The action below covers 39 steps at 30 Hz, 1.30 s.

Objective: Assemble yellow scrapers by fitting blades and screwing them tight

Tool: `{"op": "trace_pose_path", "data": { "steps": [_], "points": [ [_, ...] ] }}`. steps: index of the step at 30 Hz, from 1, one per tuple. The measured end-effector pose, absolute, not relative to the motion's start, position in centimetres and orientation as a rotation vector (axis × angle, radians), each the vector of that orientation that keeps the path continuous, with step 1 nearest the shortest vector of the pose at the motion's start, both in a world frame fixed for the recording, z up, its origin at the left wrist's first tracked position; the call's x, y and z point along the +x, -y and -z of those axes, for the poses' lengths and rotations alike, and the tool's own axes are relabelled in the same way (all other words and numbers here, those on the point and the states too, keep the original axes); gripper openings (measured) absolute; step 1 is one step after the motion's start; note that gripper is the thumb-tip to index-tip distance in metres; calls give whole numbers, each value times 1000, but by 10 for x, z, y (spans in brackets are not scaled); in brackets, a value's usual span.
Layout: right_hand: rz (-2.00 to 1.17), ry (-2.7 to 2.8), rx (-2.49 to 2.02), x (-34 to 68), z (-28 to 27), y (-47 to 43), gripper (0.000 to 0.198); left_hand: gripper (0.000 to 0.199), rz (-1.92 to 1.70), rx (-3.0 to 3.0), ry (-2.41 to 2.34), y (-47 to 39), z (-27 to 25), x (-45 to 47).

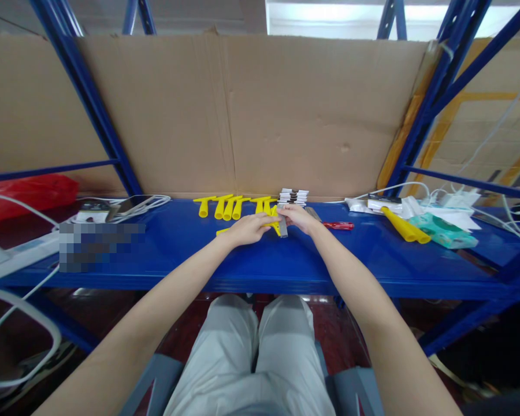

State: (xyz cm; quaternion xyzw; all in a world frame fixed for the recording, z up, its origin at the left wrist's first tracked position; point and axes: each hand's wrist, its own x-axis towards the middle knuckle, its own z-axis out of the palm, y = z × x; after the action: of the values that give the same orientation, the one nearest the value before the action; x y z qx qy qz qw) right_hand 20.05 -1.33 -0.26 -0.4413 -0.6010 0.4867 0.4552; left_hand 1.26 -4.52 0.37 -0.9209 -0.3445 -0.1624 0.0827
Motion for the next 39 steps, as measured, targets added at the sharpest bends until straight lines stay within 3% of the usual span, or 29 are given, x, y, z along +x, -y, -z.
{"op": "trace_pose_path", "data": {
  "steps": [8, 12, 21, 39],
  "points": [
    [-1037, 1587, -1075, 198, -2, 19, 38, 45, 531, -2745, 953, 43, -1, 13],
    [-905, 1627, -1139, 194, -2, 17, 32, 44, 565, -2765, 998, 42, -3, 11],
    [5, 1857, -1845, 219, 1, 6, 23, 44, 562, -2776, 1256, 36, -8, 5],
    [155, 2057, -2080, 206, -1, 3, 22, 41, 670, -2853, 1155, 34, -7, 5]
  ]
}}
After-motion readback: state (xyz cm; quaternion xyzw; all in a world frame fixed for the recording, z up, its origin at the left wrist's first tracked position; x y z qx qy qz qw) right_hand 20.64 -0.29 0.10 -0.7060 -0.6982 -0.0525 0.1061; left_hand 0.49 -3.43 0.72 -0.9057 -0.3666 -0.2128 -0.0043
